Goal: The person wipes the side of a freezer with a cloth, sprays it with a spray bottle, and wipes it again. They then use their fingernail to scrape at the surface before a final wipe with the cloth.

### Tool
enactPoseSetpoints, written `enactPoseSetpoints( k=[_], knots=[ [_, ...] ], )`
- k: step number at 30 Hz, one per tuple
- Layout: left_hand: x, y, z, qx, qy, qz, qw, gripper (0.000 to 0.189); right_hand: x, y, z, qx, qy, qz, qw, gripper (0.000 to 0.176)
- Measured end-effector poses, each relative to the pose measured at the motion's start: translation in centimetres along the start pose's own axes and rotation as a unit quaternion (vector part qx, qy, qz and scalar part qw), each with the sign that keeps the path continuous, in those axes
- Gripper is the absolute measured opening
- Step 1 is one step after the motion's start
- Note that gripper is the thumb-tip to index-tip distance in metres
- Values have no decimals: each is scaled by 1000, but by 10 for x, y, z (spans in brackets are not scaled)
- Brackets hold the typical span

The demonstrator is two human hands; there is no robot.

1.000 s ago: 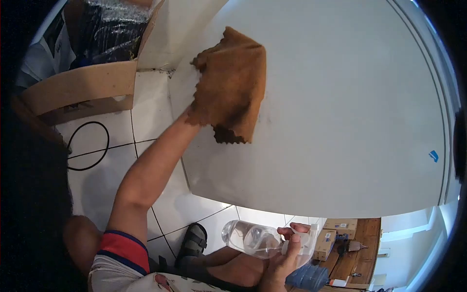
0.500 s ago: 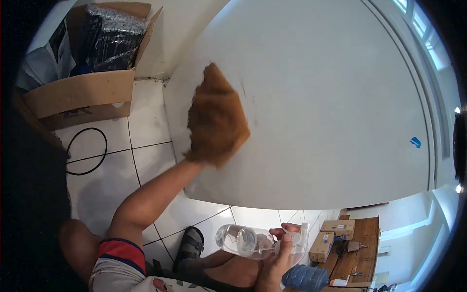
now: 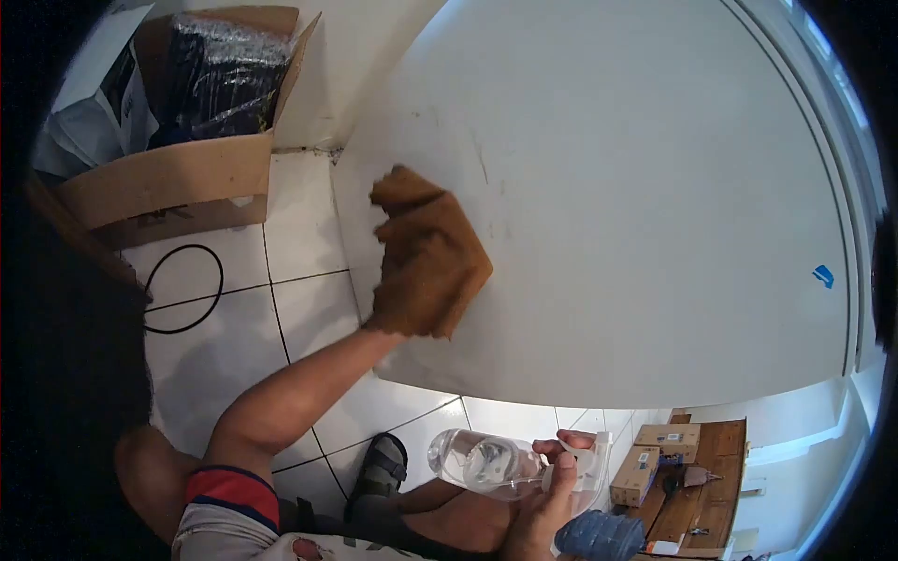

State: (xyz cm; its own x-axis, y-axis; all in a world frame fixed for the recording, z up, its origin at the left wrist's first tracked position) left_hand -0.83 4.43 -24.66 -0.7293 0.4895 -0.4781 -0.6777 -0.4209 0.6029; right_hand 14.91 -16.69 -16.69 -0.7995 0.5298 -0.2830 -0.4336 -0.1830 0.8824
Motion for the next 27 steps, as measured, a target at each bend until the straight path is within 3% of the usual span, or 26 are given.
enactPoseSetpoints(
  k=[1,2,3,8,10,12,13,14,15,17,19,21,24,25,27],
  knots=[
    [-1,-1,-1,-26,29,105,994,9,1,-1,1,1,-2,1,1000,32],
    [6,-25,-14,78,56,-97,991,17,3,0,1,-30,-7,7,999,32],
    [17,-45,-17,79,52,-156,983,19,2,1,1,-62,-9,9,998,32],
    [30,-63,5,-87,-21,-179,980,35,1,-3,4,-61,8,-24,998,29],
    [19,-74,-7,-99,59,-97,989,42,0,-6,7,-57,6,-27,998,29],
    [8,-109,-18,-162,272,64,946,50,3,-5,11,-47,-5,-18,999,28],
    [9,-85,-12,-159,269,65,948,50,5,-2,11,-45,-8,-16,999,28],
    [12,-47,-4,-61,296,-165,939,48,7,2,10,-56,-21,-12,998,28],
    [8,-32,-4,42,311,-384,868,47,7,4,7,-66,-30,-11,997,28],
    [16,-30,13,-18,132,-295,946,42,0,-6,4,-61,-26,-15,998,29],
    [24,-42,20,-103,40,-241,964,37,-1,-5,3,-53,-6,12,999,29],
    [17,-46,12,-105,48,-169,979,32,-2,-3,4,-50,11,-9,999,30],
    [-3,-18,-1,9,131,-101,986,26,5,3,6,-40,9,-12,999,29],
    [-7,-6,8,10,127,-99,987,26,4,3,6,-45,-4,-5,999,29],
    [-12,23,26,61,112,133,983,14,1,3,2,-48,-27,-3,998,28]
  ],
)
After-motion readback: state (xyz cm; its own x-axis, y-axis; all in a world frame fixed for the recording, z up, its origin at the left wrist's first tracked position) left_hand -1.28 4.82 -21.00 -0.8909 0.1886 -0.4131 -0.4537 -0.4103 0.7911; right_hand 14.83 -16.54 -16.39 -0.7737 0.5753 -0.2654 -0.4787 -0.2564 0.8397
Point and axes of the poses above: each hand's wrist, its own z-axis towards the middle knuckle, its own x-axis out of the palm, y = z × x, the point moved 3 cm from there along z, towards the middle knuckle, and after that the axes turned 11 degrees about -x, right-handed, at the moved point
